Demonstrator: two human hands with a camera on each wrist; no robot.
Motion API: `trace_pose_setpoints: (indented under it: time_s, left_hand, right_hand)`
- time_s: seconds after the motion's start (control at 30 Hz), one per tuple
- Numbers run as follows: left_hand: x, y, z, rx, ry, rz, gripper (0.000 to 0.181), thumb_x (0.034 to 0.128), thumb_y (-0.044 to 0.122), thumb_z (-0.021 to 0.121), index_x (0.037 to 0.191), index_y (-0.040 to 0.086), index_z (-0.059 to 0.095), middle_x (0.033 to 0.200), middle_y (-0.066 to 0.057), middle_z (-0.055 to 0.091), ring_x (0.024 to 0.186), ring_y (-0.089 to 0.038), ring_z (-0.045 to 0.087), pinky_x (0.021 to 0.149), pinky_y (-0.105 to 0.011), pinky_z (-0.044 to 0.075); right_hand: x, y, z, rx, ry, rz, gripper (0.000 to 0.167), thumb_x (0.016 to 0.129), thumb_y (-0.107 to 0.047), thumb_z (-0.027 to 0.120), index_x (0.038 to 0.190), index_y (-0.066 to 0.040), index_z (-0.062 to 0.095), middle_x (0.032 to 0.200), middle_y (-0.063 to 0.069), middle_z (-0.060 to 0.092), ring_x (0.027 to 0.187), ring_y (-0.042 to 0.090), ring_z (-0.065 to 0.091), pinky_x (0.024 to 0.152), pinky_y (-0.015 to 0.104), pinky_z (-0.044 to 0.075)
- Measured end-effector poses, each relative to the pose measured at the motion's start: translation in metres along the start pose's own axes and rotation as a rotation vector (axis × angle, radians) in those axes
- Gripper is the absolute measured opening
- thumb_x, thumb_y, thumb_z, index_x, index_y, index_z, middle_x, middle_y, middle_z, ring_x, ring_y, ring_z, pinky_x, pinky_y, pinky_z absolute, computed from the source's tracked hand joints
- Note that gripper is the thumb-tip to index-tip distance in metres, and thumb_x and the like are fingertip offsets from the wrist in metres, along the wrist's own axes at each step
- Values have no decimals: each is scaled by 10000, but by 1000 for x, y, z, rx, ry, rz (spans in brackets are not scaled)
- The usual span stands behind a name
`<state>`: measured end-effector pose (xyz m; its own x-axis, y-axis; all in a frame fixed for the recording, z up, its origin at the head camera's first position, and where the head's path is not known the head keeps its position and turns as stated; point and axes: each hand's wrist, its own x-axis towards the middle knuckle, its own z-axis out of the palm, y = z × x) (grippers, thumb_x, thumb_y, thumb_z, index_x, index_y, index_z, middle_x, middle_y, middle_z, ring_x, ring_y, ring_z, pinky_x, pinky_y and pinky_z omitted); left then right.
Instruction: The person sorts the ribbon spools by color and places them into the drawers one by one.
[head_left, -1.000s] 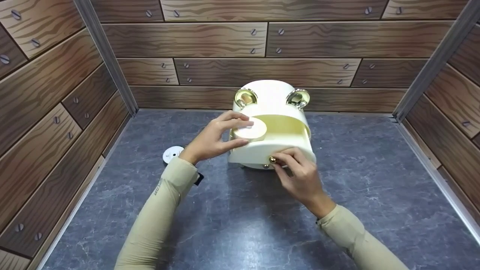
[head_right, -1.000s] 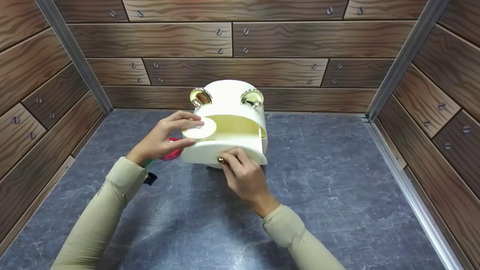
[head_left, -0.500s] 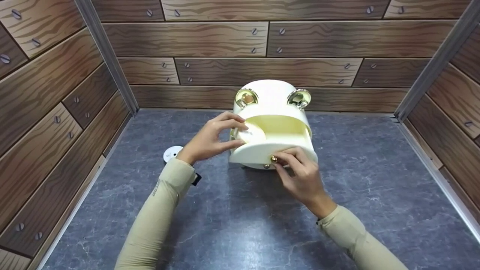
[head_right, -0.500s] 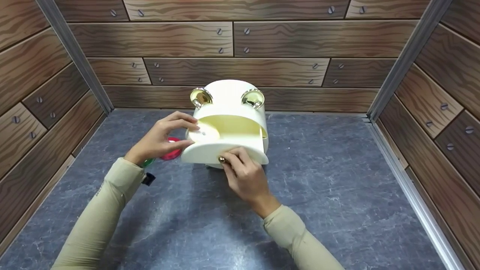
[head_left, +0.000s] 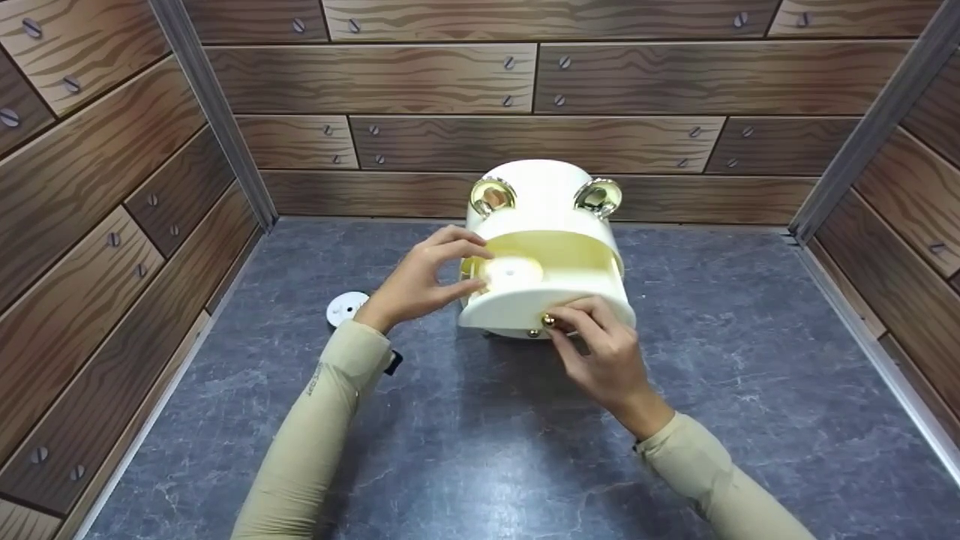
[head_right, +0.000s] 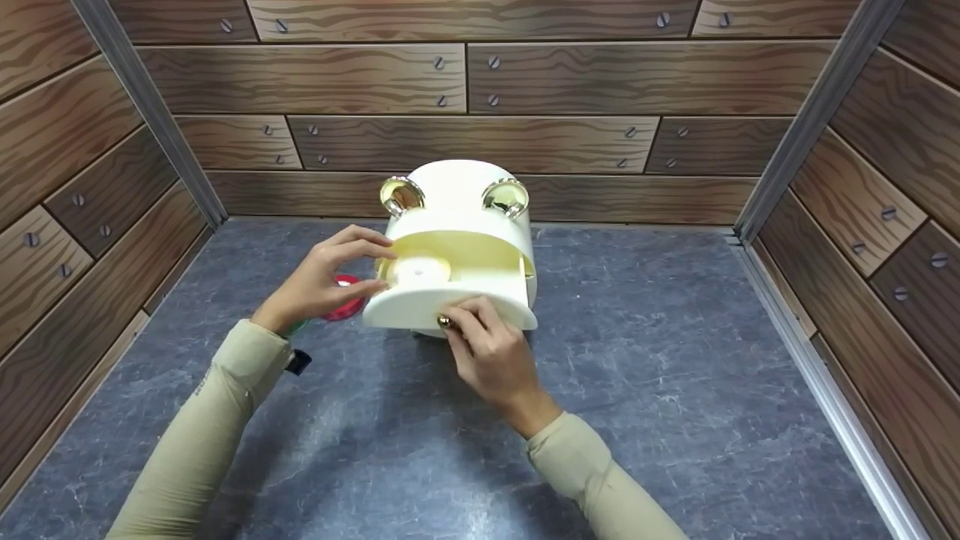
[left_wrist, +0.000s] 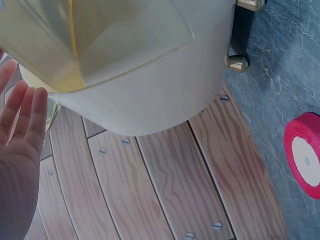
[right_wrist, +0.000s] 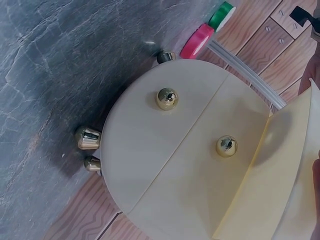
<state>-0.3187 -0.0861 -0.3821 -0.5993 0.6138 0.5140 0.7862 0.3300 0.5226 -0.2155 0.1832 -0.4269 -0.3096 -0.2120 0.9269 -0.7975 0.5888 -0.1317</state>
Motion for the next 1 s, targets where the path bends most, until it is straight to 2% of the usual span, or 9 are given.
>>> trace_pose_setpoints:
  time_s: [0.3,0.5,0.67,0.8,0.9,1.0]
  left_hand:
    - [-2,-4,1,-42,22,26,322,983,219,733,1286,112,714,1331,-11,625,1272,-152,583,1100,-352,488]
    - [-1,-10,1,-62,73,1,418,1012,157,681,1423,119,620,1380,-41,613,1304,-185,570,1106,-398,498]
    - [11,-19,-1,-68,138,-26,540,1019,154,664,1533,133,502,1453,-98,556,1350,-264,544,1105,-362,497]
    - [24,-24,-4,-82,182,-57,644,1017,190,673,1603,192,405,1529,-53,478,1381,-293,525,1099,-352,497]
    - [32,-27,-6,-92,172,-84,695,1019,241,675,1631,257,346,1578,-15,428,1400,-269,518,1111,-368,488]
    - [39,-29,-4,-117,135,-109,736,1013,300,684,1643,309,304,1599,5,412,1390,-235,530,1118,-381,486]
  right_hand:
    - [-1,-2,0,-25,3,-5,300,755,93,829,1023,-30,777,942,88,681,797,168,684,737,165,573]
    - [-1,-2,0,-30,7,-8,291,757,81,827,1019,-37,781,940,85,687,837,192,683,725,218,571]
    - [1,-3,0,-18,3,-10,305,753,97,825,1027,-28,777,945,94,684,816,186,682,744,176,577]
    - [1,-3,0,-16,-1,-8,306,755,97,828,1029,-30,779,944,95,682,808,179,684,752,158,575]
    - [2,-3,0,-14,-1,-8,305,754,95,831,1026,-30,779,943,92,683,810,177,683,752,157,573]
    - [2,-3,1,-9,2,-9,296,757,86,833,1022,-32,779,942,88,684,820,182,676,747,167,565]
